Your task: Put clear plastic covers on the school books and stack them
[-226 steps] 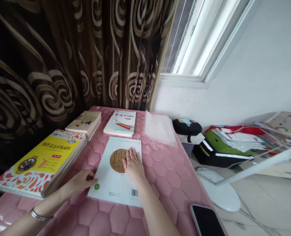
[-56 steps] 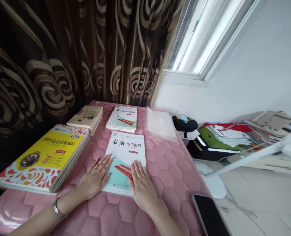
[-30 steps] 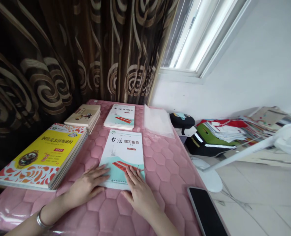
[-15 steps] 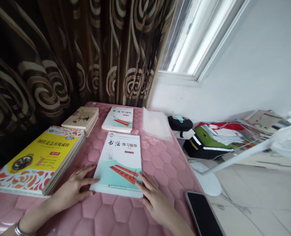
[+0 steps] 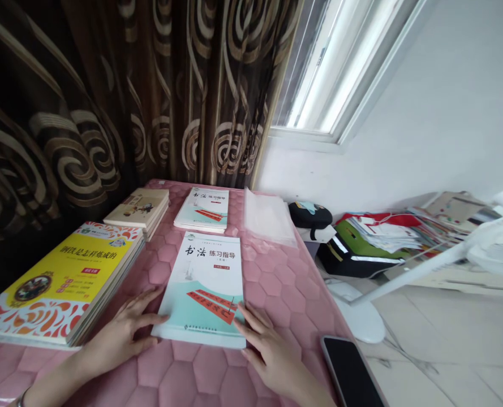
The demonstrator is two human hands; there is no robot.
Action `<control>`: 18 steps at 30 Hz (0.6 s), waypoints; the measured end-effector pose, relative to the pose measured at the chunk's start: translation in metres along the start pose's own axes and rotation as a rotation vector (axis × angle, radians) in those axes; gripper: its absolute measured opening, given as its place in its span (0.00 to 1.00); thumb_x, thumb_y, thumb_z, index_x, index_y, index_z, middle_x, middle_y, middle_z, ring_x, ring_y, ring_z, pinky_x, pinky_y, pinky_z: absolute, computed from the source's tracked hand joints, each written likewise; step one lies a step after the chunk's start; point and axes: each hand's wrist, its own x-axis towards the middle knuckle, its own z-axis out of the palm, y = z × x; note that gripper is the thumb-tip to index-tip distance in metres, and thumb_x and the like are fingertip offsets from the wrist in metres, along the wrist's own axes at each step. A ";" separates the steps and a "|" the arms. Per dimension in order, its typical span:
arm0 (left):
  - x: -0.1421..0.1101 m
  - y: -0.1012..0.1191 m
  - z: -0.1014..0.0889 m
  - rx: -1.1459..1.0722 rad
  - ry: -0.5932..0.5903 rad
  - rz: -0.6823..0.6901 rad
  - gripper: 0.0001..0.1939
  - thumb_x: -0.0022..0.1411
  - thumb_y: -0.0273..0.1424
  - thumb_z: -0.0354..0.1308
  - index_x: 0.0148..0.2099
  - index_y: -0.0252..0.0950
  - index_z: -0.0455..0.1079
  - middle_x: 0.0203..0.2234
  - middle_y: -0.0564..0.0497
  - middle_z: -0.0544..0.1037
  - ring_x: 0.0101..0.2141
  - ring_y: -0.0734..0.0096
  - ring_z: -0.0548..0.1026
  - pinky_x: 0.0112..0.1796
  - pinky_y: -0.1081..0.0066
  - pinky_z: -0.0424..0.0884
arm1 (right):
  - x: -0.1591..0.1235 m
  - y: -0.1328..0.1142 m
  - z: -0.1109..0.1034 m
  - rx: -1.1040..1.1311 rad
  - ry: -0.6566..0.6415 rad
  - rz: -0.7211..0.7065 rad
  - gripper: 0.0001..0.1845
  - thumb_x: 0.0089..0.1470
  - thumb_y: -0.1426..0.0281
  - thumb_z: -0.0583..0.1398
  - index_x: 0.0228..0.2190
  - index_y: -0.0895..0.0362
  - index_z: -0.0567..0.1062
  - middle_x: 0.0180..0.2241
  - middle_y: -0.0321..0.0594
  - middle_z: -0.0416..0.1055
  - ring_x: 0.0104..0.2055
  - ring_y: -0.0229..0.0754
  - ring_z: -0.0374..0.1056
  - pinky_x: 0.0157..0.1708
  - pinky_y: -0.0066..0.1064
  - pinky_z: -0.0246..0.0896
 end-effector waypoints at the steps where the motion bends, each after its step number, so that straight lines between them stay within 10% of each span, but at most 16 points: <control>1: 0.000 0.000 0.000 -0.002 0.001 0.002 0.24 0.55 0.32 0.65 0.55 0.54 0.72 0.65 0.46 0.59 0.63 0.45 0.58 0.55 0.41 0.63 | 0.000 0.000 0.000 -0.004 0.007 -0.009 0.29 0.60 0.68 0.54 0.61 0.41 0.61 0.67 0.32 0.46 0.68 0.48 0.47 0.62 0.47 0.55; 18: 0.034 0.070 0.023 0.053 0.017 0.163 0.17 0.57 0.29 0.62 0.50 0.42 0.71 0.63 0.46 0.64 0.63 0.48 0.57 0.61 0.38 0.49 | 0.041 -0.068 0.026 -0.136 0.135 0.020 0.26 0.55 0.61 0.60 0.53 0.56 0.69 0.63 0.48 0.59 0.68 0.55 0.47 0.64 0.59 0.41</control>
